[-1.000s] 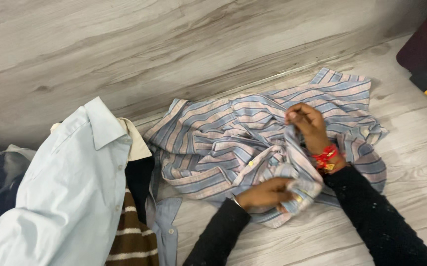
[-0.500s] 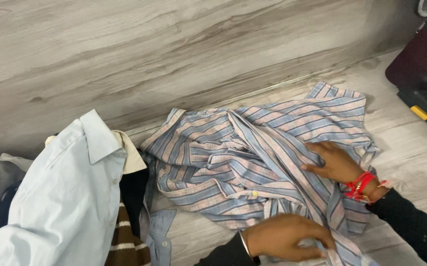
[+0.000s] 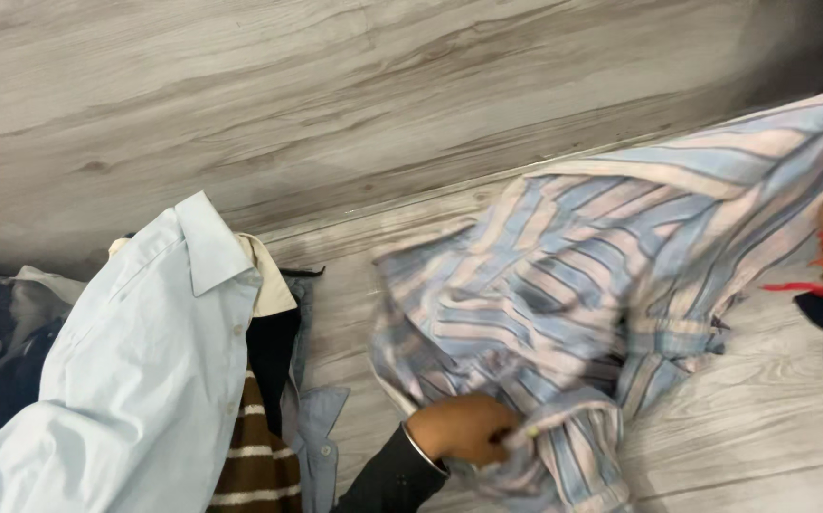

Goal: The person buttons the front and cuffs of a striped shirt by hand and then folds the shirt into a rectangular shape before placing it into a suitcase.

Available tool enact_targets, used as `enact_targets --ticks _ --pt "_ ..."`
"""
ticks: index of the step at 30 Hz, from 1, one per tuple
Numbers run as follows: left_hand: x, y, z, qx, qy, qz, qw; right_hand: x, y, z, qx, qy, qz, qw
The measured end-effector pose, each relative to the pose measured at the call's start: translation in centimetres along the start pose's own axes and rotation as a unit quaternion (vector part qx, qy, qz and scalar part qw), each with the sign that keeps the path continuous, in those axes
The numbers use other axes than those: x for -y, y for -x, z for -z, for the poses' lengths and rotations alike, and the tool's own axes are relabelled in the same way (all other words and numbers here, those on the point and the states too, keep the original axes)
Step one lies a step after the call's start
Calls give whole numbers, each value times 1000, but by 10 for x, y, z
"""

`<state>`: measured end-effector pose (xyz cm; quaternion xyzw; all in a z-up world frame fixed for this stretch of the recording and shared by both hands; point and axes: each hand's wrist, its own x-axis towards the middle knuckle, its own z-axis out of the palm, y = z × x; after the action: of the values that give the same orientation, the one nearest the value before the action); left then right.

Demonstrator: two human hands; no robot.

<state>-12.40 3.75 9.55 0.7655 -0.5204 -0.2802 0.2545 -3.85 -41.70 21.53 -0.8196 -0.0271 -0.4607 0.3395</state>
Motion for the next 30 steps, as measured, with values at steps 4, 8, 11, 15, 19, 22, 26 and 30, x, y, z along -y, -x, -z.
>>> enact_targets --ticks 4,8,11,15,19,22,26,30 --pt "-33 8 38 106 160 -48 980 28 22 2 154 90 77 981" --pt "-3 -24 89 -313 7 19 949 30 56 -4 416 162 59 893" --pt "45 -90 104 -432 -106 -9 895 23 74 -7 527 178 45 830" --pt "93 -154 94 -345 -139 83 924 24 69 -4 544 195 59 814" --pt "104 -145 106 -242 -23 11 970 10 48 -18 532 245 87 806" --pt "89 -69 140 -494 89 132 855 -14 49 -39 522 294 83 797" --pt "64 50 184 -712 32 132 688 36 -38 -64 401 316 129 850" --pt "39 122 180 -614 -339 406 586 133 -130 -81 179 205 294 916"
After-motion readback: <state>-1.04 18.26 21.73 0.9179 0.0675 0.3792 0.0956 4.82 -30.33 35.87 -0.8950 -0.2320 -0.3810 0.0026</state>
